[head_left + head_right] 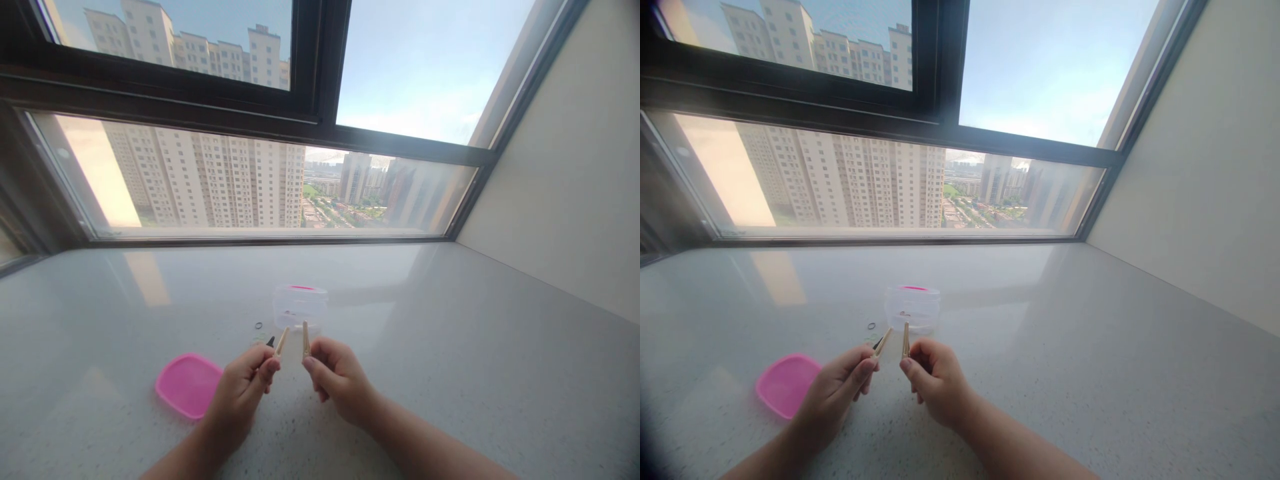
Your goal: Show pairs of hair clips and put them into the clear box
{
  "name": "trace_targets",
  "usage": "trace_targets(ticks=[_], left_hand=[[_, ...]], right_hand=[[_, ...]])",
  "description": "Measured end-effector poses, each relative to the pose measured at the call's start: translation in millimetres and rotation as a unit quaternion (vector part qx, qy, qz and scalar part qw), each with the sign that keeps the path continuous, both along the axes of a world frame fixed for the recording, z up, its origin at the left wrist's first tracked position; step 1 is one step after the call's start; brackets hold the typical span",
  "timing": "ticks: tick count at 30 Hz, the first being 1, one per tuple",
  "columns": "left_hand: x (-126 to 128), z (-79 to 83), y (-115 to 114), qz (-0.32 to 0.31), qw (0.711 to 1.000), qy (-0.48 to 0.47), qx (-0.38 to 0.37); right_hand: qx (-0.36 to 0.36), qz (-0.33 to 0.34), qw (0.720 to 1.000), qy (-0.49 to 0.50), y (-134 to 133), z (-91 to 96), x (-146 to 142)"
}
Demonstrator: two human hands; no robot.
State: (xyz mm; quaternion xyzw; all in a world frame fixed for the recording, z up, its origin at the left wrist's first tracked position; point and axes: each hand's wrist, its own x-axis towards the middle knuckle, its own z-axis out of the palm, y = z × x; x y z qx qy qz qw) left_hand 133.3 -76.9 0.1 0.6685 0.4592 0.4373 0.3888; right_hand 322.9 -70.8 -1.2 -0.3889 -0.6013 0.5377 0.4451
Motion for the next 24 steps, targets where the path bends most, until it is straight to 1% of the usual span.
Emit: trace_targets(ticks=[7, 11, 13, 19, 24], left_hand=[[-0.2, -0.4, 0.4, 0.002, 1.000, -0.001, 0.005], [-1.2, -1.8, 0.0, 0.007, 1.000, -0.006, 0.005], [-2.2, -2.9, -0.1, 0.011, 1.000, -0.006, 0.004], [-4.3, -5.8, 0.6, 0.026, 1.000, -0.008, -0.004], [-4.2, -4.8, 0.0, 0.038, 0.999, -0.016, 0.000]], right_hand=[[0.020, -0.075, 0.997, -0.001, 3.6, -0.7, 0.9], [0.023, -0.128, 0.991, 0.021, 6.3, 2.5, 1.4], [0.028, -0.145, 0.989, 0.031, 6.7, 4.7, 1.6], [0.032, -0.152, 0.986, 0.053, 6.7, 4.6, 1.9], [0.031, -0.150, 0.986, 0.059, 6.1, 2.7, 2.3]])
